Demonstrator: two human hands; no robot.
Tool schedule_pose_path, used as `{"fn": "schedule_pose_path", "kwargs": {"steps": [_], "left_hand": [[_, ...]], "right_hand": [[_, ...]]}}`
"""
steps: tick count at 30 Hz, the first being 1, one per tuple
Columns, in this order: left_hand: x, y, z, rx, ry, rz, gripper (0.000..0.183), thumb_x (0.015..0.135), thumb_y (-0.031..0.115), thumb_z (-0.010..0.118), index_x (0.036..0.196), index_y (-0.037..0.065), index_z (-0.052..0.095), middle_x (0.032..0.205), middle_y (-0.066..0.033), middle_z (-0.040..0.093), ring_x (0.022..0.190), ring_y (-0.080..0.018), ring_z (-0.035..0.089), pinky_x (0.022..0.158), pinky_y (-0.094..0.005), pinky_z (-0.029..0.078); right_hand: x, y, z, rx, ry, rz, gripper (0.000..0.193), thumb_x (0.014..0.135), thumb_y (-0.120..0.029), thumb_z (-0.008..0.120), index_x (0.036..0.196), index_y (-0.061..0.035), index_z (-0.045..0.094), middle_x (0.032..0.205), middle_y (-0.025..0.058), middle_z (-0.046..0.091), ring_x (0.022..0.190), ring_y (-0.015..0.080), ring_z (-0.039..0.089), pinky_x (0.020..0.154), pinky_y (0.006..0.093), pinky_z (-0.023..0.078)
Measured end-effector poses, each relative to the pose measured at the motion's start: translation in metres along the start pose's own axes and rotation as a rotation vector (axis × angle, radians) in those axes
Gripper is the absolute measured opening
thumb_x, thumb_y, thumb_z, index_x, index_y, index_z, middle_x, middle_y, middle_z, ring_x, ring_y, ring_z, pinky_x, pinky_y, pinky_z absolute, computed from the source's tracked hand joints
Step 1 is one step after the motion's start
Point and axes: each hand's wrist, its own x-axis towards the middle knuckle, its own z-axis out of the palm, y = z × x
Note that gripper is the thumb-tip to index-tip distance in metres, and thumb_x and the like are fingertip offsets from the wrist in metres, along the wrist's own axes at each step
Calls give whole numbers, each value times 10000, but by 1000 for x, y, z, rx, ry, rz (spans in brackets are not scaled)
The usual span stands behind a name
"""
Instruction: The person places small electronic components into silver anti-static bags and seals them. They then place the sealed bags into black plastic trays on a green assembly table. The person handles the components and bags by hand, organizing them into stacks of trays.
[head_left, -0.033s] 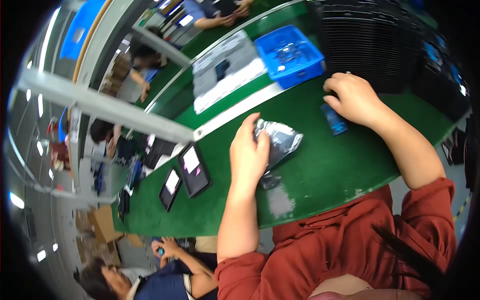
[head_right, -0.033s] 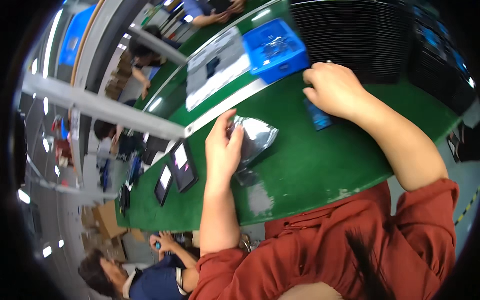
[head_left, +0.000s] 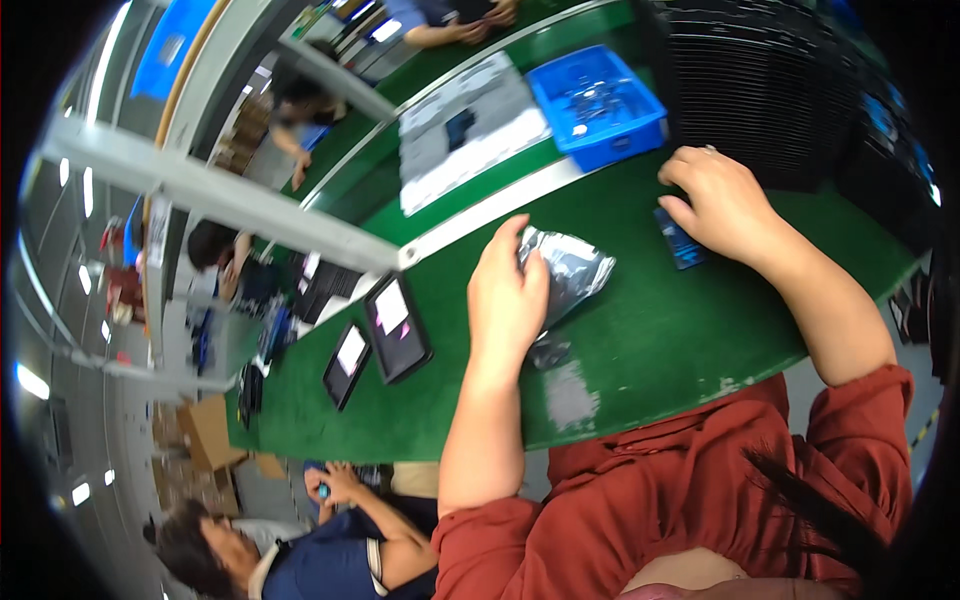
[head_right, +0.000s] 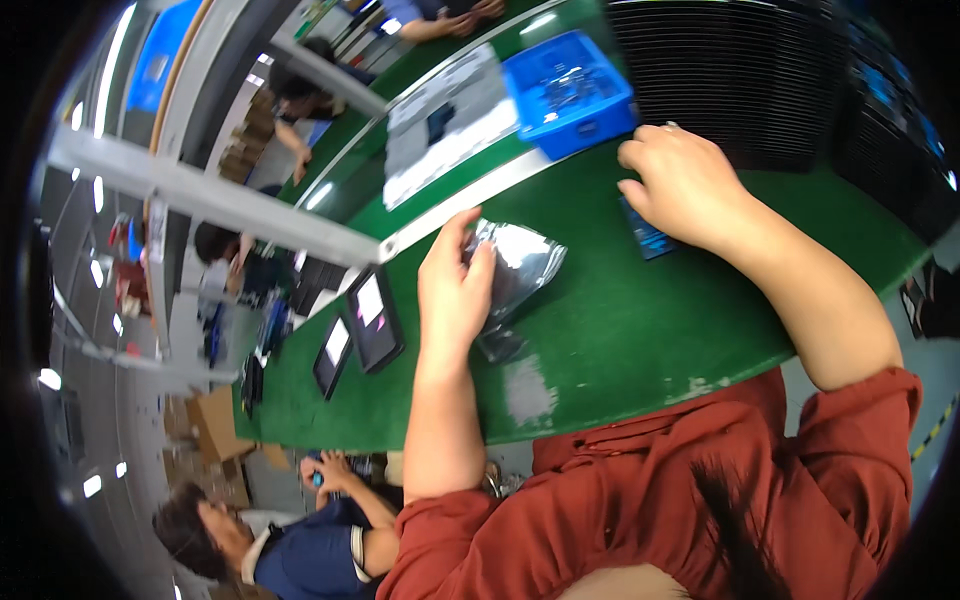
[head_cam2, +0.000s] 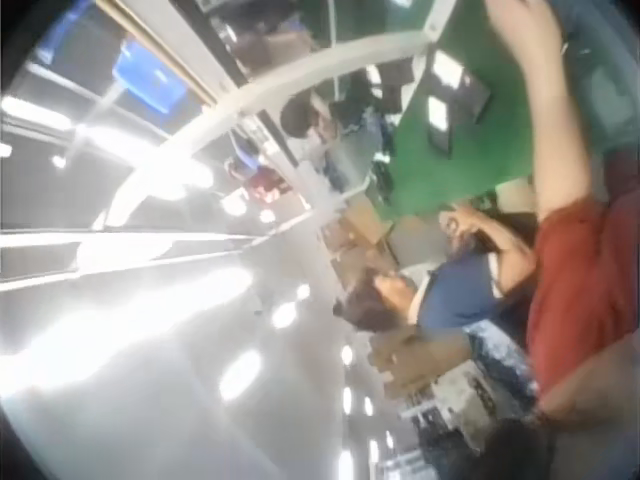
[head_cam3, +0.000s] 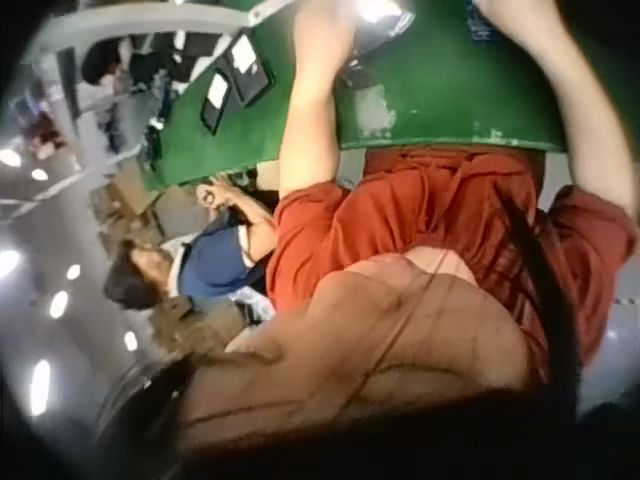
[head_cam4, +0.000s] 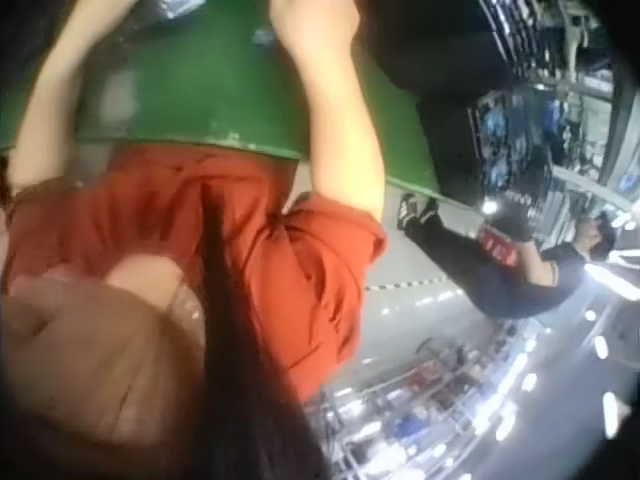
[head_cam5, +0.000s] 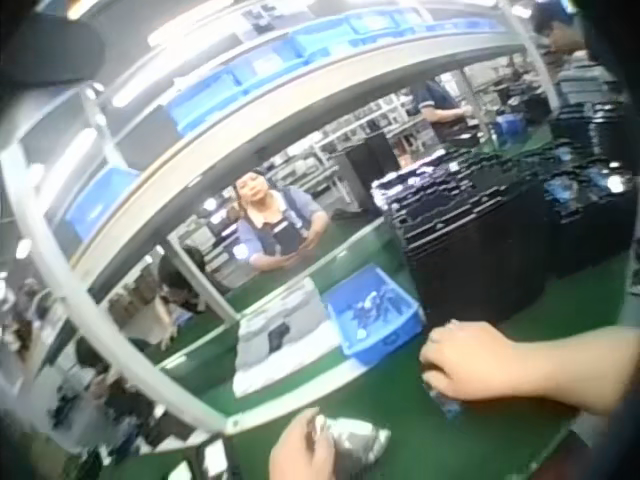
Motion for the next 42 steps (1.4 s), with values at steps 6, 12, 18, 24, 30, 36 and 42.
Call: {"fn": "schedule_pose_path", "kwargs": {"steps": [6, 12, 18, 24, 30, 36, 42], "left_hand": [[5, -18, -5, 213, 64, 49, 384, 762, 47, 602, 1144, 30, 567, 1001, -167, 631, 905, -325, 614, 820, -400, 484], [6, -24, -7, 374, -2, -3, 474, 730, 178, 707, 1157, 22, 570, 1126, -166, 582, 1075, -346, 536, 912, -439, 442], [7, -31, 0, 327, -160, -88, 515, 732, 204, 726, 1190, 31, 566, 1152, -158, 575, 1088, -322, 535, 936, -403, 445], [11, -36, 8, 303, -132, -78, 411, 772, 160, 686, 1147, 23, 585, 1098, -153, 588, 1041, -325, 553, 908, -409, 453], [13, -47, 13, 188, 101, 38, 279, 836, 113, 605, 1092, 3, 600, 1072, -165, 591, 1019, -343, 555, 891, -424, 447], [23, -57, -24, 21, 311, 24, 285, 832, 140, 613, 1085, 10, 605, 1084, -176, 598, 1044, -345, 561, 915, -395, 441], [6, -166, -143, 170, 673, -223, 349, 772, 93, 651, 1110, 23, 598, 1094, -144, 609, 996, -279, 606, 892, -372, 468]], "right_hand": [[-14, -35, -2, 135, -100, -315, 246, 704, -133, 705, 885, 3, 611, 978, 125, 575, 927, 307, 560, 813, 390, 468], [-20, -49, 0, 329, -337, -621, 398, 695, -232, 740, 985, 9, 610, 1119, 167, 558, 1068, 337, 526, 932, 423, 427], [-30, -77, -6, 429, -586, -861, 612, 693, -405, 742, 1136, -13, 586, 1211, 199, 529, 1161, 366, 487, 993, 471, 386], [-43, -92, -5, 217, -757, -1013, 733, 740, -505, 672, 1315, -92, 482, 1389, 192, 397, 1308, 366, 349, 1090, 532, 251], [-46, -93, -1, 235, -794, -966, 684, 739, -375, 686, 1334, -113, 474, 1408, 192, 379, 1332, 363, 323, 1105, 534, 217], [-47, -91, 3, 286, -801, -950, 699, 713, -369, 704, 1325, -116, 482, 1409, 201, 374, 1331, 374, 319, 1107, 539, 209], [-42, -94, 2, 344, -836, -935, 725, 679, -347, 720, 1319, -102, 483, 1408, 205, 370, 1330, 383, 314, 1110, 549, 200]]}}
